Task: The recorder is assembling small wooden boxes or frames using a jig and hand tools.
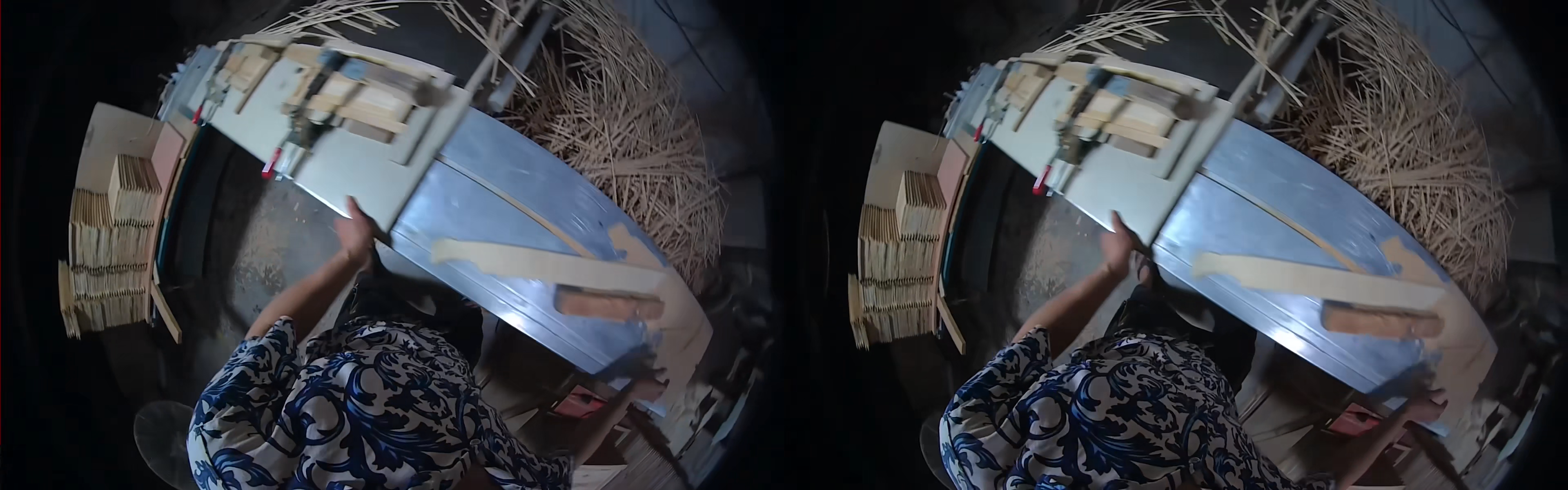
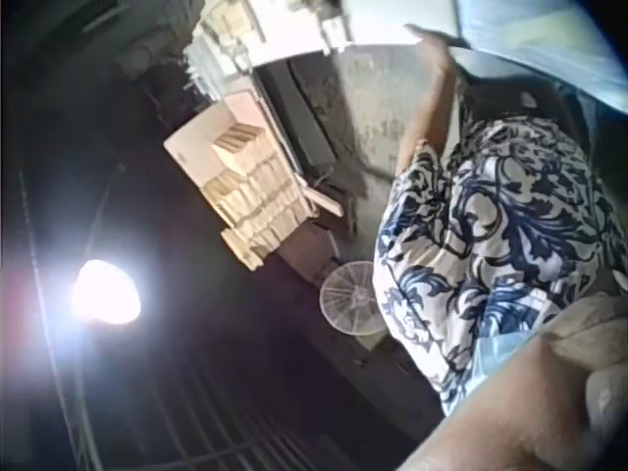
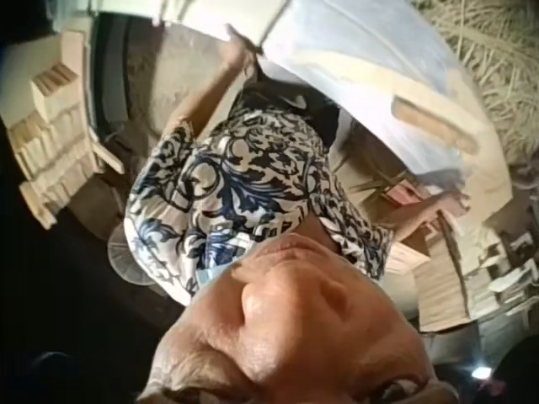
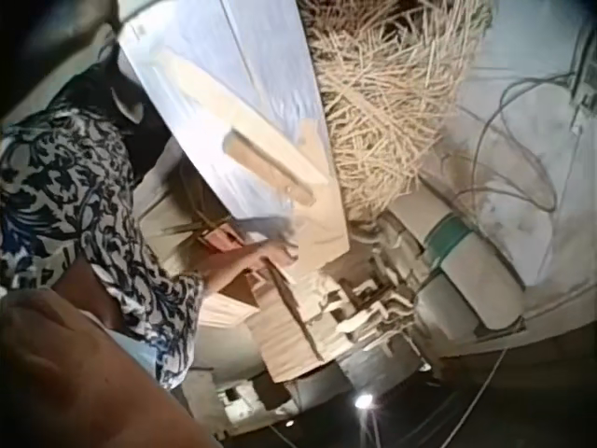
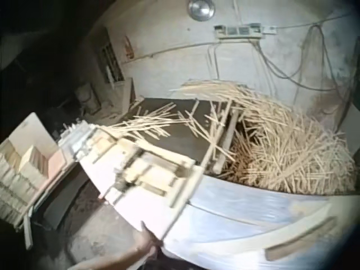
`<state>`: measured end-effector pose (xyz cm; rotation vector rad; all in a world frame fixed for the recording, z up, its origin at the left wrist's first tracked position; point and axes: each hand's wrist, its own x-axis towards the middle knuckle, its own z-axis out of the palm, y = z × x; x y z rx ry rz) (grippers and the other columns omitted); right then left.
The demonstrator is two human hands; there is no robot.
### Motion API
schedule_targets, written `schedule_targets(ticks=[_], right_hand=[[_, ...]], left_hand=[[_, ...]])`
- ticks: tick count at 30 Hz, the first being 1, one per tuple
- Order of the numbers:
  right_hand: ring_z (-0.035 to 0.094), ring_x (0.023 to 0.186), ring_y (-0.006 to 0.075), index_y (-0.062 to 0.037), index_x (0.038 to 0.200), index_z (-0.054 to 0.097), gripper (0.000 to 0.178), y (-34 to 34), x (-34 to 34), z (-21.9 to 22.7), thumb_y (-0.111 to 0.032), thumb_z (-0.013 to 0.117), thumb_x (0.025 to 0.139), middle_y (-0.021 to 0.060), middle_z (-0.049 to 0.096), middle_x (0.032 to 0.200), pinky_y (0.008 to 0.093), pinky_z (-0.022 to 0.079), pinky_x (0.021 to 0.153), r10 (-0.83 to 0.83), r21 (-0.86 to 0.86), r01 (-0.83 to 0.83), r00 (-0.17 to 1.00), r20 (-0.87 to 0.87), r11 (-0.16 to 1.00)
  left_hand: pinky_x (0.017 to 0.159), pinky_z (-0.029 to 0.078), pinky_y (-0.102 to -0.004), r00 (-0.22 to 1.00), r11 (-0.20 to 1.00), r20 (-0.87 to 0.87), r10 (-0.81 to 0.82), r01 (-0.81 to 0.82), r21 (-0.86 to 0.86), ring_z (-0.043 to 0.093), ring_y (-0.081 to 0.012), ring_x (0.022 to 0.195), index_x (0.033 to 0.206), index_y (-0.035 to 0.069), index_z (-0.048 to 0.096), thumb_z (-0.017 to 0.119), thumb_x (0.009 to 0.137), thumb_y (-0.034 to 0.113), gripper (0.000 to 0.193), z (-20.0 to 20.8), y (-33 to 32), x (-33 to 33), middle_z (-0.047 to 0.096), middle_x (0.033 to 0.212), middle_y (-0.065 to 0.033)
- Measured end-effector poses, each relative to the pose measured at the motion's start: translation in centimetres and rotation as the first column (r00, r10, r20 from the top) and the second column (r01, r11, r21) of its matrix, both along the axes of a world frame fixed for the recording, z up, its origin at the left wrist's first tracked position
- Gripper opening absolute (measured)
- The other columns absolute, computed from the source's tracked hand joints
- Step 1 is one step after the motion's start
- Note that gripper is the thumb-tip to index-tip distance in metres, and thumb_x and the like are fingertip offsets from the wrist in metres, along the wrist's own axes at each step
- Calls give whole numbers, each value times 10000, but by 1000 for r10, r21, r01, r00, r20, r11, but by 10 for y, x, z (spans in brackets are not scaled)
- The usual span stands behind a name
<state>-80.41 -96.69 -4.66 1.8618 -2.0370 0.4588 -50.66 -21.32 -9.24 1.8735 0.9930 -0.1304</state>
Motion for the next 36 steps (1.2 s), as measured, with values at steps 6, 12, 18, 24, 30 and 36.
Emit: schedule_targets(ticks=[6, 12, 18, 24, 30, 36], right_hand=[[657, 1015, 246, 18, 1201, 675, 224, 379, 197, 27, -72, 592, 1013, 114, 703, 1122, 372, 503, 952, 583, -295, -932, -123, 803, 210], [681, 794, 204, 10, 1353, 571, 356, 734, 359, 55, -130, 603, 1027, 121, 695, 924, 342, 563, 714, 469, 131, -951, -15, 883, -278], [636, 725, 184, 29, 1394, 462, 413, 904, 420, 38, -192, 562, 1060, 89, 656, 855, 333, 536, 647, 318, 283, -942, 217, 923, -179], [547, 684, 168, 52, 1266, 488, 364, 948, 427, 25, -259, 530, 1082, 44, 564, 806, 338, 503, 649, 196, 342, -920, 377, 905, 192], [515, 816, 181, 34, 1169, 547, 342, 956, 437, 30, -295, 498, 1093, 87, 547, 860, 334, 453, 763, 524, 210, -931, 343, 780, 297], [540, 847, 170, 21, 1166, 569, 340, 970, 436, 50, -306, 514, 1090, 68, 600, 910, 330, 465, 797, 466, 318, -883, 455, 759, 346]], left_hand=[[680, 566, -349, 485, 339, 33, -874, 657, -674, 691, -199, 689, 1009, -27, 711, 552, 1067, 377, 438, 91, 134, 8, 728, 856, -124], [604, 516, -347, 799, 780, 409, -440, 114, 615, 633, -218, 628, 855, -25, 661, 673, 1003, 282, 342, 154, 438, 205, 653, 697, -108], [784, 563, -522, 813, 392, 242, -530, -18, 920, 705, -447, 813, 943, -23, 709, 665, 967, 494, 520, 83, 639, 374, 709, 791, -237], [734, 543, -567, 791, 530, -101, -604, 493, 690, 671, -510, 836, 873, -9, 681, 513, 1038, 527, 585, 88, 649, 394, 689, 816, -291], [682, 552, -551, 762, 519, -87, -642, 515, 682, 681, -476, 757, 841, 0, 677, 515, 1045, 507, 570, 96, 656, 403, 683, 761, -264], [696, 562, -549, 733, 512, -108, -672, 564, 648, 694, -469, 766, 855, -2, 690, 489, 1052, 517, 591, 90, 665, 406, 695, 772, -259]])
